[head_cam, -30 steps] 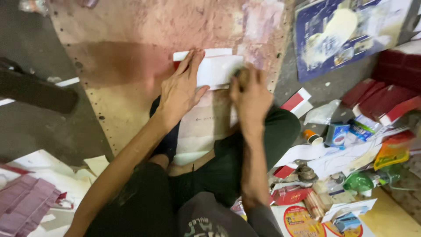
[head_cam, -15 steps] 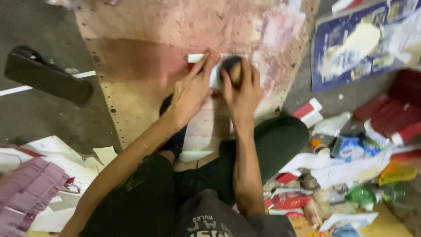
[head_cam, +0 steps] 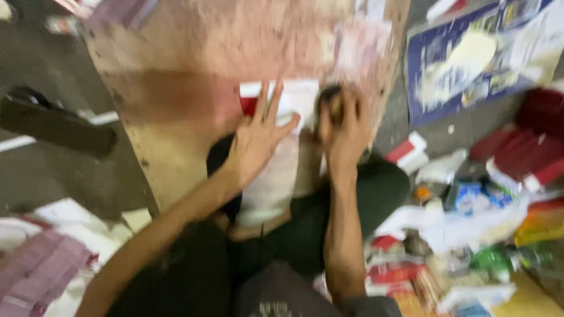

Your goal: The person sits on the floor and assembles small red and white paper packs. They fold the paper, insert a white sheet, and use a round wooden tool to press and smooth the edges. The person repeats this process for multiple packs, stacking the finished items.

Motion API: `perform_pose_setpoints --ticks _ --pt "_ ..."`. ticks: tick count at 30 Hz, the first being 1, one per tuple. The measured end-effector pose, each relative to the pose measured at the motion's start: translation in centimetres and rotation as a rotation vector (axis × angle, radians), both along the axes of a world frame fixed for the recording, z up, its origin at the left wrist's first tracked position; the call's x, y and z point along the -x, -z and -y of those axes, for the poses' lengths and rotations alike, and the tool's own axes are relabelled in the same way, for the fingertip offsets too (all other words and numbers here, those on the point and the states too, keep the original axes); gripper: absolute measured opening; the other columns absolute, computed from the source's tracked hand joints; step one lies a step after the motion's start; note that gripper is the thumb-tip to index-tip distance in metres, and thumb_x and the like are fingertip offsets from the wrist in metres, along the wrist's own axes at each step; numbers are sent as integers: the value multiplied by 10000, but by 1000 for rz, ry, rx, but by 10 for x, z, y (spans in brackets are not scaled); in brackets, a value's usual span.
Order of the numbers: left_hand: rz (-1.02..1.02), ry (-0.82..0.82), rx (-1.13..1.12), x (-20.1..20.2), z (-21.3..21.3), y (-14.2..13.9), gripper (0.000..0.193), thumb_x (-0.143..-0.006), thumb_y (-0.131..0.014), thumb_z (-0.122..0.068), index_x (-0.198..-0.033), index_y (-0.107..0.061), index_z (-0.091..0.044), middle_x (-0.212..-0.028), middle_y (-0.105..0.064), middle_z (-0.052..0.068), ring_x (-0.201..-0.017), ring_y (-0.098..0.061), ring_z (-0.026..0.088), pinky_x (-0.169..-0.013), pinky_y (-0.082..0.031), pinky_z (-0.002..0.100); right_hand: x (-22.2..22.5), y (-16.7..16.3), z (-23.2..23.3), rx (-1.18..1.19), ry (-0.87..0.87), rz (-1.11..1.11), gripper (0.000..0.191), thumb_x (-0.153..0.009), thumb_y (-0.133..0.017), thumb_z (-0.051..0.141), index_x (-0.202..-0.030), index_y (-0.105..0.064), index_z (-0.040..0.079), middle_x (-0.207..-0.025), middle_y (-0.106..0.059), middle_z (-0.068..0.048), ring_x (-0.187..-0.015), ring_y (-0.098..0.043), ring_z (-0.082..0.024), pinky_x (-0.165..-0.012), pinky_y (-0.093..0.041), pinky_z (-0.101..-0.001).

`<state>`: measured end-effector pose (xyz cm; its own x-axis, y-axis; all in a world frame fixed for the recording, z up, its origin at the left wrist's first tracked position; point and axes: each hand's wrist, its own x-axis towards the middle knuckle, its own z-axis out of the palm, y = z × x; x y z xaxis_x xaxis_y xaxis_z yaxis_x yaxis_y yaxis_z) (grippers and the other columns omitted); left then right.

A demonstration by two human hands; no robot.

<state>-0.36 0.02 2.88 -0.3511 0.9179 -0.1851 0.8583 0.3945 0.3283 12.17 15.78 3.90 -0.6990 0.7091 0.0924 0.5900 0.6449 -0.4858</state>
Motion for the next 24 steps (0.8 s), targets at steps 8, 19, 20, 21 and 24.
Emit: perform_pose_setpoints --ticks 8,19,20,21,24 --pt "0 -59 -160 -2 -2 1 605 -845 -622 93 -1375 -612 -198 -1654 -127 320 -1513 -226 534 -717 -599 428 6 6 -12 -90 -55 46 489 -905 -824 103 -1354 -630 117 -1315 -644 -127 -1189 -686 -362 -998 -583 -426" --pt "486 -283 -85 14 5 0 953 -824 -748 -66 -1620 -223 -60 -1665 -322 157 -1372 -511 306 -927 -567 378 0 -30 51 252 24 -114 512 -940 -839 127 -1383 -607 14 -1304 -653 -188 -1135 -711 -371 -994 -584 -407" --pt "465 -279 -154 15 6 0 964 -803 -744 -37 -1615 -226 -46 -1649 -343 156 -1415 -496 316 -953 -568 375 11 -19 56 249 16 -102 509 -937 -829 117 -1382 -611 0 -1295 -650 -205 -1132 -700 -379 -985 -576 -410" --pt "472 -290 -116 16 7 0 955 -804 -752 -47 -1611 -241 -62 -1646 -341 162 -1400 -502 312 -945 -566 379 15 -15 57 256 7 -90 507 -933 -820 107 -1380 -615 -15 -1287 -647 -222 -1130 -688 -387 -976 -567 -413" --pt "441 -312 -82 17 8 1 931 -811 -751 -41 -1605 -266 -77 -1645 -339 176 -1406 -509 309 -935 -567 374 27 -2 58 321 17 13 517 -874 -849 153 -1324 -633 18 -1245 -662 -202 -1113 -698 -356 -951 -574 -409"
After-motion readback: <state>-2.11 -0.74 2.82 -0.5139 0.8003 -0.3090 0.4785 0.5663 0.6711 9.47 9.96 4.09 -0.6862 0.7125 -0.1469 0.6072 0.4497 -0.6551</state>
